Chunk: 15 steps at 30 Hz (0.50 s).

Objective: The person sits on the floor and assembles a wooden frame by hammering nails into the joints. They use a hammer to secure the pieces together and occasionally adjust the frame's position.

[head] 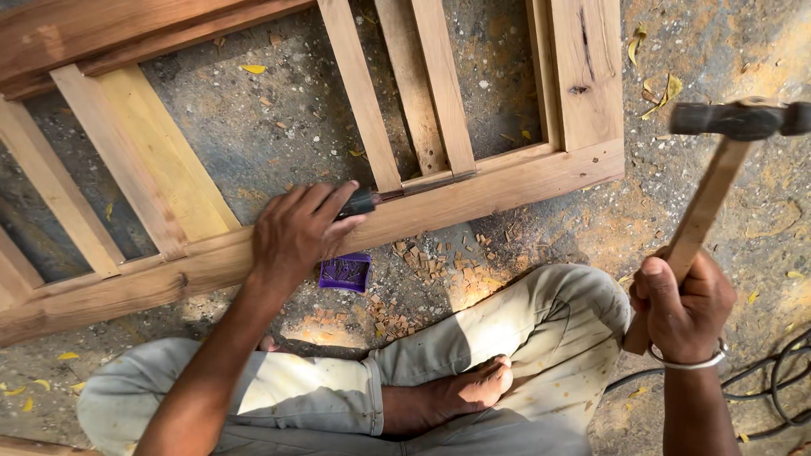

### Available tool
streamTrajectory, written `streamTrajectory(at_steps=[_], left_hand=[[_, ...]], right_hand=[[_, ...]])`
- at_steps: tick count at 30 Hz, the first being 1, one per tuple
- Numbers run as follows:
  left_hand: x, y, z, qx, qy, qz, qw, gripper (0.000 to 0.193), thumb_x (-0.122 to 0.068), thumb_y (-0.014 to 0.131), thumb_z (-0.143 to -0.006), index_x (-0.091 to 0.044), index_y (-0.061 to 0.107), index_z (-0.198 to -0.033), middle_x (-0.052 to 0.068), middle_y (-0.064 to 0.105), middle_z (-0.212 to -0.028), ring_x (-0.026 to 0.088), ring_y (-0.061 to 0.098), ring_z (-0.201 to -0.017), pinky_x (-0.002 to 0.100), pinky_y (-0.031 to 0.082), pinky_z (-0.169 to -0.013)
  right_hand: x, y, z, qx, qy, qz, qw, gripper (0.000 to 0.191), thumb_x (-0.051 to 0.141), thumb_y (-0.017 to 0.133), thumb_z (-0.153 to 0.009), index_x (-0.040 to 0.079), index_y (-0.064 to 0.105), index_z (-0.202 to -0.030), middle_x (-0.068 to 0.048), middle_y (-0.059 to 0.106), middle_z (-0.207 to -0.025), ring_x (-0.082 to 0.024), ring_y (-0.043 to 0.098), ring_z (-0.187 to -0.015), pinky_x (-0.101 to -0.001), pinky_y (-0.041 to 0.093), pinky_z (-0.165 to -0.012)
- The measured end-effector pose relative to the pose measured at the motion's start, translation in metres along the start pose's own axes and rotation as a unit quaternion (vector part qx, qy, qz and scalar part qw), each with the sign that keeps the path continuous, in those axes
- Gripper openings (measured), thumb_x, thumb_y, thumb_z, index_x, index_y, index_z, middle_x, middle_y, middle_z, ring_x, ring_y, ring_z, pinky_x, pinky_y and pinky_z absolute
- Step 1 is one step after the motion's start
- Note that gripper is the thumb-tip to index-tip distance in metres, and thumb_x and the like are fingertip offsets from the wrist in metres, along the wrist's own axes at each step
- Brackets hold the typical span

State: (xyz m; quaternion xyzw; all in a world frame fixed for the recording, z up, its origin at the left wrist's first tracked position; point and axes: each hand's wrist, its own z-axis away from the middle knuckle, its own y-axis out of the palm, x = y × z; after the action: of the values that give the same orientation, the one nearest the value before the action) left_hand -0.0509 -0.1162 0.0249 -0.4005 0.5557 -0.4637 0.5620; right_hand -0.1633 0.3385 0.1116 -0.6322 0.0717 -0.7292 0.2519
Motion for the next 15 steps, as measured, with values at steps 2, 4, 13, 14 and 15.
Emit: streamTrajectory(at_steps=[2, 4, 13, 14, 15], left_hand=[[0.006, -0.003, 0.003, -0.001, -0.003, 0.000, 1.000, 0.053, -0.052, 0.069, -0.089, -0.020, 0.069, -0.131, -0.002, 0.069, -0.099, 0.016, 0.065, -0.087, 0.034, 0.056, -0.071], [0.011, -0.004, 0.002, -0.004, 0.006, 0.005, 1.000, 0.053, -0.053, 0.069, -0.089, -0.021, 0.069, -0.131, -0.002, 0.067, -0.096, 0.016, 0.064, -0.086, 0.034, 0.055, -0.071], [0.019, -0.002, -0.002, -0.003, 0.018, 0.009, 1.000, 0.053, -0.053, 0.070, -0.087, -0.021, 0.070, -0.130, -0.001, 0.065, -0.095, 0.017, 0.063, -0.086, 0.035, 0.055, -0.069], [0.019, -0.003, -0.002, -0.009, 0.017, 0.008, 1.000, 0.053, -0.053, 0.070, -0.087, -0.021, 0.070, -0.129, -0.001, 0.065, -0.096, 0.017, 0.063, -0.086, 0.035, 0.055, -0.070], [0.019, -0.003, -0.002, -0.012, 0.015, 0.010, 1.000, 0.053, -0.052, 0.071, -0.087, -0.021, 0.070, -0.129, -0.001, 0.066, -0.096, 0.017, 0.063, -0.086, 0.035, 0.055, -0.070]], right_hand=[[-0.006, 0.003, -0.004, 0.013, -0.003, 0.042, 0.999, 0.029, 0.024, 0.061, -0.113, 0.001, 0.056, -0.095, -0.004, 0.058, -0.065, -0.009, 0.054, -0.050, -0.0230, 0.044, -0.045], [-0.013, 0.004, -0.009, 0.027, -0.019, 0.103, 0.994, 0.033, 0.028, 0.058, -0.115, 0.003, 0.057, -0.093, -0.002, 0.059, -0.063, -0.008, 0.055, -0.048, -0.0225, 0.043, -0.045], [-0.040, 0.005, -0.039, 0.124, -0.214, 0.334, 0.910, 0.032, 0.032, 0.060, -0.104, 0.002, 0.059, -0.094, -0.005, 0.057, -0.067, -0.011, 0.049, -0.045, -0.0303, 0.037, -0.040], [-0.038, 0.009, -0.041, 0.137, -0.202, 0.340, 0.908, 0.031, 0.032, 0.062, -0.101, 0.001, 0.061, -0.095, -0.005, 0.057, -0.063, -0.013, 0.049, -0.042, -0.0310, 0.037, -0.039], [-0.036, 0.013, -0.044, 0.150, -0.190, 0.346, 0.907, 0.031, 0.031, 0.064, -0.099, 0.000, 0.062, -0.096, -0.005, 0.056, -0.059, -0.014, 0.049, -0.040, -0.0318, 0.038, -0.038]])
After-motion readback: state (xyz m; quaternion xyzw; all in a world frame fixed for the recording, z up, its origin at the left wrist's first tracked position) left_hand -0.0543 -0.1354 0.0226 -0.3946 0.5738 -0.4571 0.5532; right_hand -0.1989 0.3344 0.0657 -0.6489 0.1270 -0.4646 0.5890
